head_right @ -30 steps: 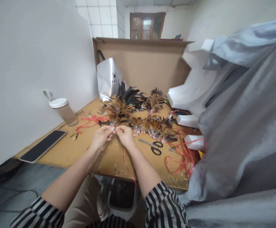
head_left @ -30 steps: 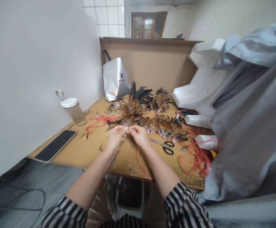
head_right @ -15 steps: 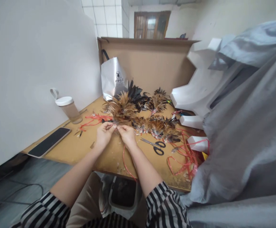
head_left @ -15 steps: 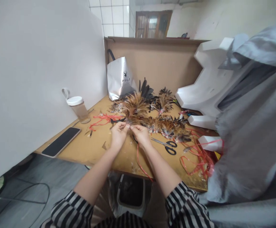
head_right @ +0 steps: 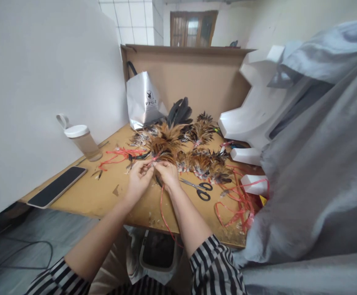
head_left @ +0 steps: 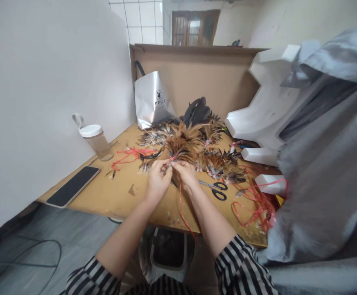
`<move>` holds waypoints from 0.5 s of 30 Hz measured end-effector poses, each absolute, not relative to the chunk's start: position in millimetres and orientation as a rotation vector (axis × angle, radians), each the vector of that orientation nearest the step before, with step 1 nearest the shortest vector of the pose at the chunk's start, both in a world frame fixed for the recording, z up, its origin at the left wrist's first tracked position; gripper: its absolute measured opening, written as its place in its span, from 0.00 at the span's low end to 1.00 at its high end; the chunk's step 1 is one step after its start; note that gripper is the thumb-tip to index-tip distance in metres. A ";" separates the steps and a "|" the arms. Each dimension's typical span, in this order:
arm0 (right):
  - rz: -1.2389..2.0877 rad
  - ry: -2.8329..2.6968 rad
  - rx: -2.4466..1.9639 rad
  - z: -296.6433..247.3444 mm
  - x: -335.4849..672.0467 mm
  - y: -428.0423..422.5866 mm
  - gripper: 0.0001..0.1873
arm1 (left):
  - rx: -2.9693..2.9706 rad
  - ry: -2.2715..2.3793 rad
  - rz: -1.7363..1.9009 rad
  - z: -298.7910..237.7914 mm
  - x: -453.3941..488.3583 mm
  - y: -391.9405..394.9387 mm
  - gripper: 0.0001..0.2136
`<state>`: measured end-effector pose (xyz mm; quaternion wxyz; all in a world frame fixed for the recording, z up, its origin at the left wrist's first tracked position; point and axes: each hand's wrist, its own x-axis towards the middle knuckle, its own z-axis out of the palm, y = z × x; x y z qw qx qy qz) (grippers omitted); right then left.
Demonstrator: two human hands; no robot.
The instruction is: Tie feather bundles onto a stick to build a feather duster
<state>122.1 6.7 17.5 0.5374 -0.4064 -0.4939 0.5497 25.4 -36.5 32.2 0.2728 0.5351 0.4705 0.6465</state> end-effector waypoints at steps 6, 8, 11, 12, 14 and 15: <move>1.479 -1.138 -0.784 28.0 132.7 3.4 0.15 | 0.744 0.855 1.412 50.4 14.8 -38.8 0.10; 1.533 -1.186 -0.726 26.4 134.8 4.1 0.14 | 0.690 0.786 1.303 52.8 9.6 -40.1 0.09; 1.594 -1.258 -0.678 22.8 137.2 5.5 0.14 | 0.708 0.733 1.247 49.7 4.1 -41.1 0.06; 1.604 -1.279 -0.663 22.0 137.9 5.9 0.14 | 0.720 0.722 1.245 47.6 3.0 -41.1 0.06; 1.613 -1.320 -0.644 21.2 139.3 6.4 0.13 | 0.741 0.707 1.243 43.5 1.2 -40.4 0.06; 1.610 -1.344 -0.646 21.1 139.9 6.5 0.13 | 0.749 0.701 1.238 41.7 0.6 -39.8 0.06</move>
